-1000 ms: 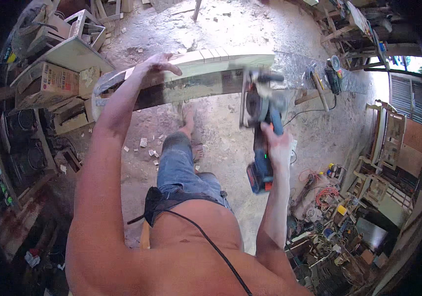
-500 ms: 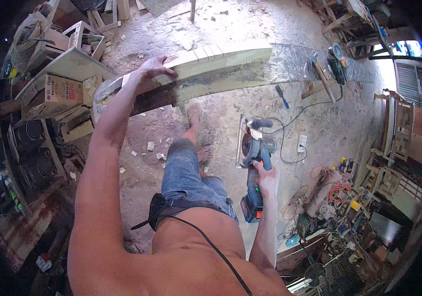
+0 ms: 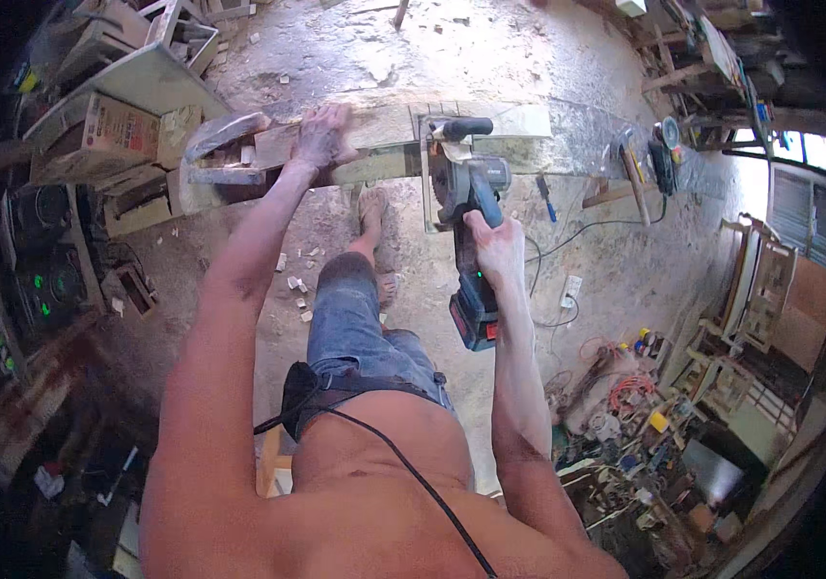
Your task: Use a circular saw to make multiple cross-cuts along a marked line on a wood beam.
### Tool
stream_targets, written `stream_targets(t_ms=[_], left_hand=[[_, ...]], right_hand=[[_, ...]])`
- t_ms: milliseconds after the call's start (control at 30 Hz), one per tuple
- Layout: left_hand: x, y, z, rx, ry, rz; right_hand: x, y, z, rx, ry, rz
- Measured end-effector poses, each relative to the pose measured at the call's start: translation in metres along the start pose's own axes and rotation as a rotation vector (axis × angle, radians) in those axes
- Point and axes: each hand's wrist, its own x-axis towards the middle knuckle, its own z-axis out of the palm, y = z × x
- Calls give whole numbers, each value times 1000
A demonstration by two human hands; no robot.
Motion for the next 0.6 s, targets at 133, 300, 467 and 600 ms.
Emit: stream_targets(t_ms=[133,300,467,600], left_hand=[[-2,11,-9,3,-46,-46],[-2,18,-21,-30,-30,-45],[-2,20,-26,-67,-64,-58],[-1,21,-27,-76,-76,-67]], right_hand=[[19,-15,6,-30,-14,23],[29,-19,14,-31,-20,36],[33,-27,18,-46,21,-5],[34,-39,18,-29,0,-16]])
